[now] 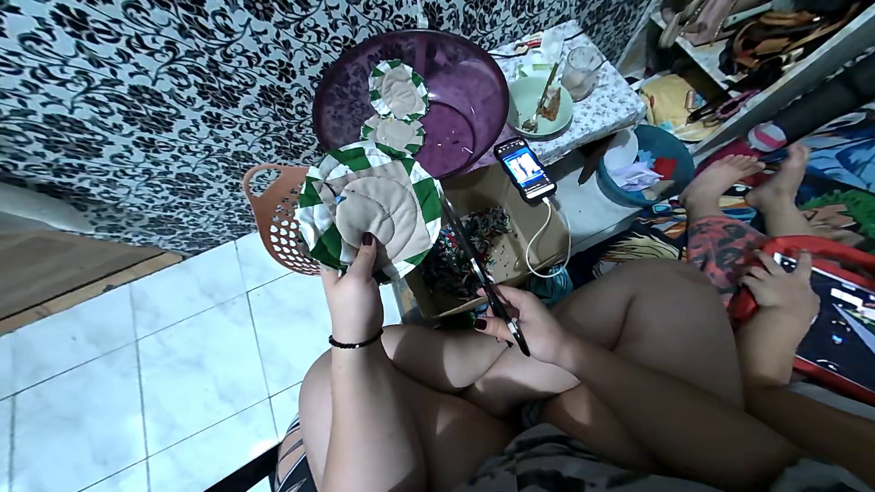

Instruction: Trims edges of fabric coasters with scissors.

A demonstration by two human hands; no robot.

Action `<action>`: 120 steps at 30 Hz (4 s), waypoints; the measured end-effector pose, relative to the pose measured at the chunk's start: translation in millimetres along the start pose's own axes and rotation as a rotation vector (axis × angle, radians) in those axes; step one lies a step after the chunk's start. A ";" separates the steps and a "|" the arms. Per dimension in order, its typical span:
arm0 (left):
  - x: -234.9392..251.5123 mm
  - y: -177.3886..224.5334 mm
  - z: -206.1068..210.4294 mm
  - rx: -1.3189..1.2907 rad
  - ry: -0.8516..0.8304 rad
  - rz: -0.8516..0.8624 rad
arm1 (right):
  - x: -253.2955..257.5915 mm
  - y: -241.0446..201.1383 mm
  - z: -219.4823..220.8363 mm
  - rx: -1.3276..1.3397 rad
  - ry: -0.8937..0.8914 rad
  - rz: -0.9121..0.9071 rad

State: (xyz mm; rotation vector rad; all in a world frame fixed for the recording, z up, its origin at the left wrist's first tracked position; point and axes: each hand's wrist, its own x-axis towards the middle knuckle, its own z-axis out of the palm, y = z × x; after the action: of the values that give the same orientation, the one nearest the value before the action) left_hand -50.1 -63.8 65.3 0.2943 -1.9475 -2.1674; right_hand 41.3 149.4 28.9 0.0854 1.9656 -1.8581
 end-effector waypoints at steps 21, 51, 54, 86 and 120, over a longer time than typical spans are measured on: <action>-0.7 0.1 1.4 -0.011 -0.015 0.033 | -2.3 2.7 -0.7 -0.030 -0.051 -0.042; -8.4 0.4 5.9 0.062 -0.147 0.046 | -3.0 -3.0 -3.9 0.005 0.069 -0.136; -9.1 0.7 6.8 0.064 -0.153 0.037 | -2.4 -1.6 -3.7 0.009 0.070 -0.143; -7.9 -0.6 5.7 0.088 -0.143 0.085 | -4.7 -6.3 -2.6 0.097 0.086 -0.116; 0.2 6.0 -10.0 0.126 -0.139 0.110 | -7.4 -5.8 -1.0 -0.005 0.155 -0.150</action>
State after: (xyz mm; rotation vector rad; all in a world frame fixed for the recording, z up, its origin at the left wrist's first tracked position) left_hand -47.3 -74.1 70.2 0.0555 -2.1260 -2.0500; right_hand 45.7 151.6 36.9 0.0843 2.1331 -1.9947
